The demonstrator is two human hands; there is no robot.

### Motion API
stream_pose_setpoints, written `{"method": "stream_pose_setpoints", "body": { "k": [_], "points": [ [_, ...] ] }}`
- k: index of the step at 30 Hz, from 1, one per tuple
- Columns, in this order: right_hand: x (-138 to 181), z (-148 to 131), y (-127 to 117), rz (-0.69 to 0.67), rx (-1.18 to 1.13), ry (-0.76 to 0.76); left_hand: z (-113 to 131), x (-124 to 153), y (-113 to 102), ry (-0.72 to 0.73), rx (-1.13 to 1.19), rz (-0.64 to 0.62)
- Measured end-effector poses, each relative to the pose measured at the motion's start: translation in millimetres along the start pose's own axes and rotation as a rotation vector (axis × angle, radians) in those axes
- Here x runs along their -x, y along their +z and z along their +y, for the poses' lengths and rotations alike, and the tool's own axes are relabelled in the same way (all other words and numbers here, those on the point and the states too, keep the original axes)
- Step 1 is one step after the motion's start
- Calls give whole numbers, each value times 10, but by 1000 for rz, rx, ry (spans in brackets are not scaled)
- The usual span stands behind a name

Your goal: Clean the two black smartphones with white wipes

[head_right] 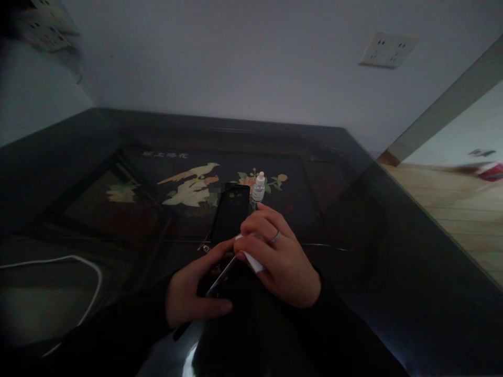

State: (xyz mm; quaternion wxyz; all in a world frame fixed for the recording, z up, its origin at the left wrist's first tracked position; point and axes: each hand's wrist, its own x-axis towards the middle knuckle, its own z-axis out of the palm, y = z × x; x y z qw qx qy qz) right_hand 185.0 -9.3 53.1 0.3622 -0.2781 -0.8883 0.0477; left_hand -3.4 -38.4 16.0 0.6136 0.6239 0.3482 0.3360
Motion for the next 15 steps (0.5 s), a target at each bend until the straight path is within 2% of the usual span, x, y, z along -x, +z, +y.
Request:
{"method": "stream_pose_setpoints", "body": {
  "k": [15],
  "points": [
    [4,0,9,7,23,-32,-29,-9,13,-21,62,15]
  ]
}}
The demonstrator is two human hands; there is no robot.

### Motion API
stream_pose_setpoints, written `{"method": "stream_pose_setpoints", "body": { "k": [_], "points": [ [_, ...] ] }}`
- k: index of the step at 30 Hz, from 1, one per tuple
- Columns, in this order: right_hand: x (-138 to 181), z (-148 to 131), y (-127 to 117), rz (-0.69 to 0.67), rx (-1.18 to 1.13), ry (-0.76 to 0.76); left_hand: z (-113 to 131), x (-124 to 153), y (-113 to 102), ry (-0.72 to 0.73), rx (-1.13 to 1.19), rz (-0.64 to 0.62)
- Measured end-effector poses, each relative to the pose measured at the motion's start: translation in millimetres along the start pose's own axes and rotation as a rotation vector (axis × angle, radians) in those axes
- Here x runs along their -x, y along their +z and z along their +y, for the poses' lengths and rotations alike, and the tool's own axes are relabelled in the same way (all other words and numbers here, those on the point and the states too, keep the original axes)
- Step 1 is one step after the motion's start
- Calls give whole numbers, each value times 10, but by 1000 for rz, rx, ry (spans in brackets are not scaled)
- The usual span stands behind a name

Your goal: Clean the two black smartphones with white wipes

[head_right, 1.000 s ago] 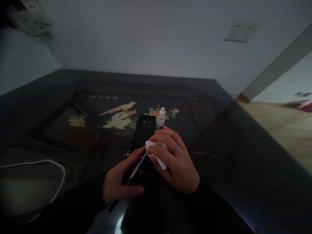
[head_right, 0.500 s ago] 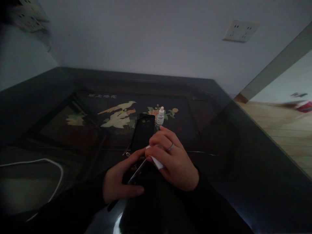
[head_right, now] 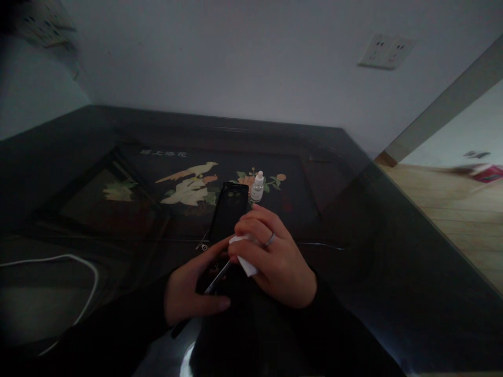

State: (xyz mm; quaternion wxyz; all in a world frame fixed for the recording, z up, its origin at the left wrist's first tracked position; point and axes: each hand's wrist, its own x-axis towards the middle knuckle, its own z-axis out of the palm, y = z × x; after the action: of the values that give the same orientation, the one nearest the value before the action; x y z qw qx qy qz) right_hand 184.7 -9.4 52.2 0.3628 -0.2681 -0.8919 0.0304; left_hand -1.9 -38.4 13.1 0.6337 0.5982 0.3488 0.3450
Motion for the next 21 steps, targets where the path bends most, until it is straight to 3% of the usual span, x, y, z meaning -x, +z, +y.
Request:
{"method": "stream_pose_setpoints", "body": {
  "k": [21],
  "points": [
    [-2,13,-12,33,61,-26,23,-15,24,-12,121,-39]
  ]
}}
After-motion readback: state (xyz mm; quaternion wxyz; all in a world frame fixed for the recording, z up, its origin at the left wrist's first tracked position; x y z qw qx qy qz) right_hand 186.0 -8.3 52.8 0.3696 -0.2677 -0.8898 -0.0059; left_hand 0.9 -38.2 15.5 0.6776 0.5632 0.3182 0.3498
